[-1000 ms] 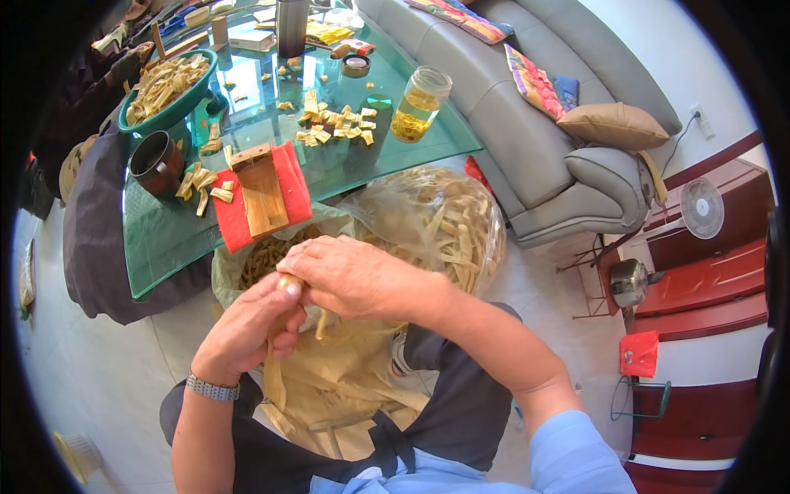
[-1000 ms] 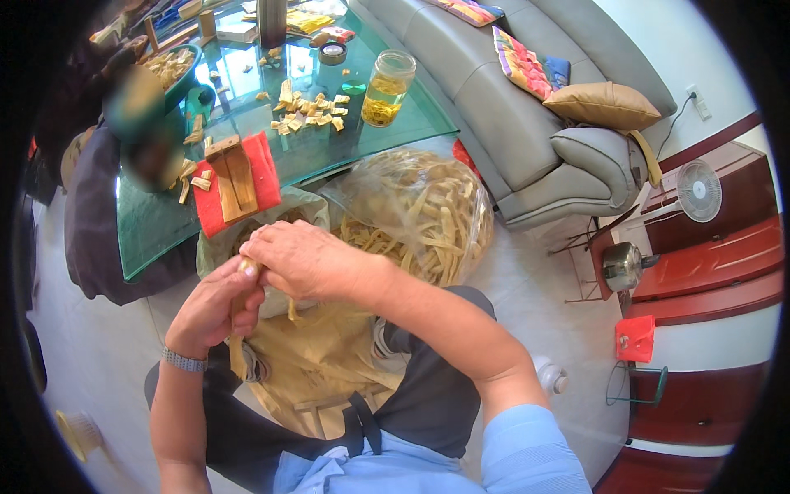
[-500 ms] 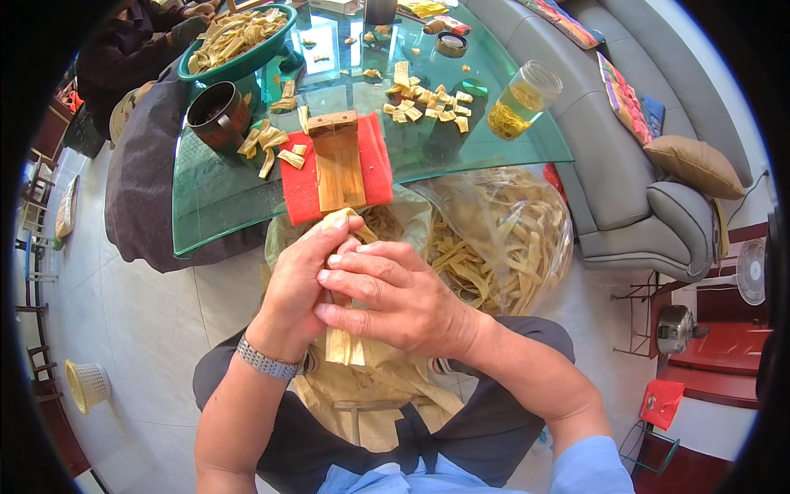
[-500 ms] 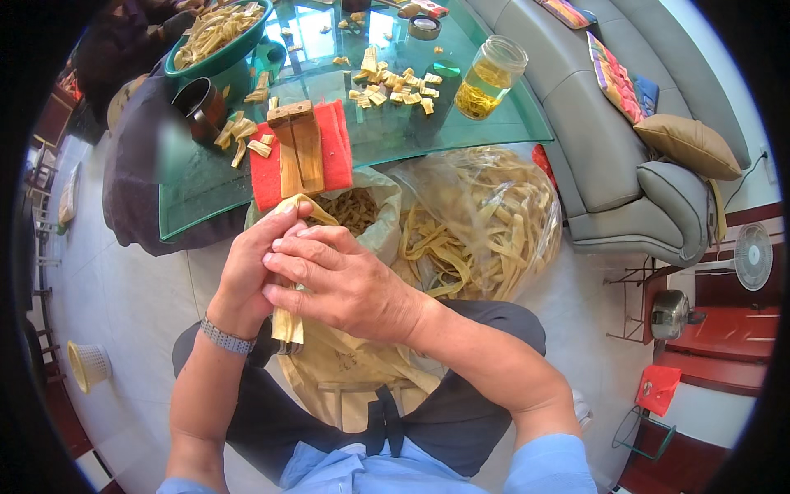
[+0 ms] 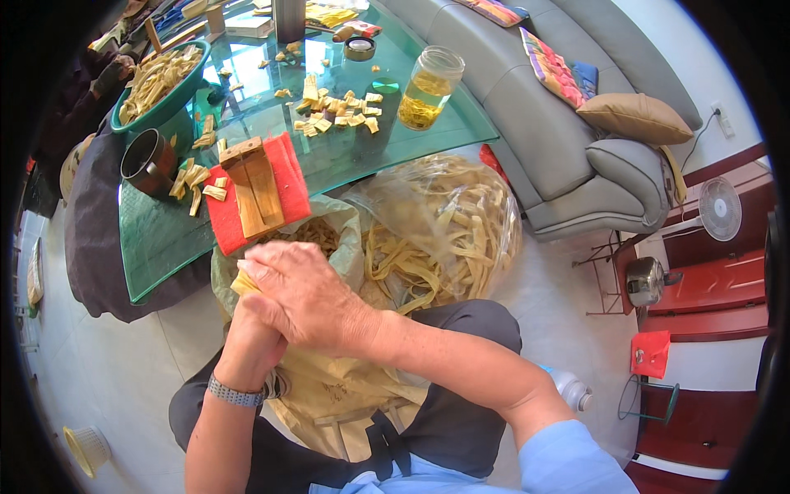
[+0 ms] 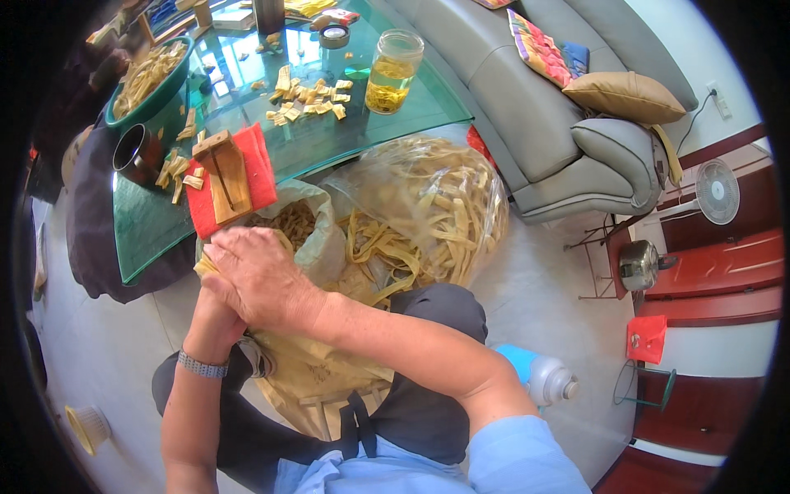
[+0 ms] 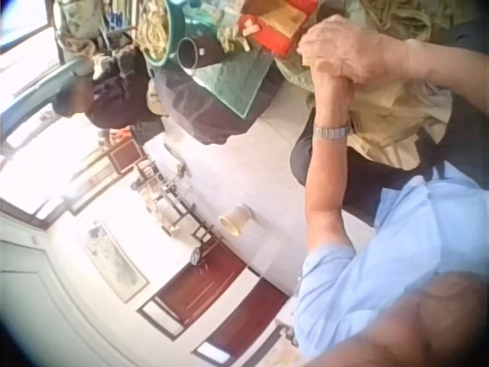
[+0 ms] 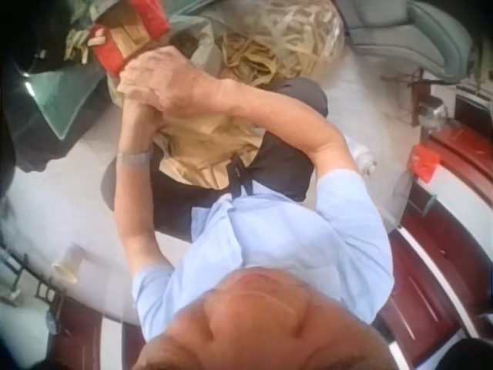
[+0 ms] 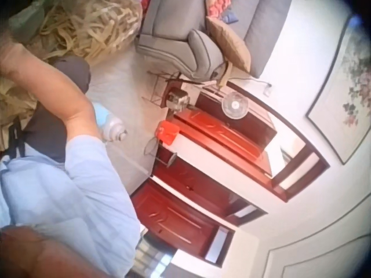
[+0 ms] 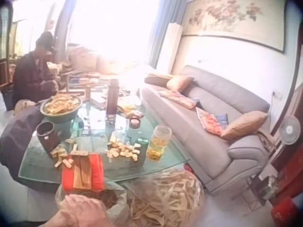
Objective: The person sits on the floor and repeatedly breaks dried vegetable strips into smaller pieces by hand. The broken pieces are placed into a cloth bag on the lap, while larger strips are taken from a plastic bag on the floor.
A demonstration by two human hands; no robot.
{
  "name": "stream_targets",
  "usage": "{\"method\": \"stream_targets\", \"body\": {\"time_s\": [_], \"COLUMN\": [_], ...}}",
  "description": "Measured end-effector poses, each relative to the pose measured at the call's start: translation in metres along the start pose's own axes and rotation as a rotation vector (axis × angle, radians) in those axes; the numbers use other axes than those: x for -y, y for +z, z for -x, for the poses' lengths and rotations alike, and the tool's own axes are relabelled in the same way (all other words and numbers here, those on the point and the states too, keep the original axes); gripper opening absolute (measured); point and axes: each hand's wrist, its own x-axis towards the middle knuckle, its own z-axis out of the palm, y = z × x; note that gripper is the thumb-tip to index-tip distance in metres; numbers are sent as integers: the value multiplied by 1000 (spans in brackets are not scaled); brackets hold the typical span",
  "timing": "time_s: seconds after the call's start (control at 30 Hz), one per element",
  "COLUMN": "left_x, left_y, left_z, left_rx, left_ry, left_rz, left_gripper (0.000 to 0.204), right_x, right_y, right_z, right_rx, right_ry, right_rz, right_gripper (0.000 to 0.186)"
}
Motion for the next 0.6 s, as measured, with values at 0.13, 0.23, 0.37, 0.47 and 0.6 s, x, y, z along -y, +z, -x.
{"method": "stream_targets", "body": {"time_s": [0.13, 0.23, 0.37, 0.47, 0.6], "left_x": [-7, -13, -19, -25, -33], "left_y": [-3, 10, 20, 22, 31], "left_z": [6, 7, 5, 4, 6], "left_rx": [41, -4, 112, 99, 39], "left_ry": [-32, -97, -7, -189, -269], "left_rz": [-52, -138, -600, -807, -883], "left_gripper": [33, 32, 27, 18, 18], "right_x": [-1, -5, -11, -20, -24], "right_y": [-8, -15, -23, -28, -33], "right_z": [6, 4, 2, 9, 14], "right_rx": [98, 127, 127, 203, 322], "right_ry": [-8, -40, -15, 53, 45], "right_rz": [-42, 11, 105, 160, 265], "right_gripper": [43, 38, 24, 19, 20]}}
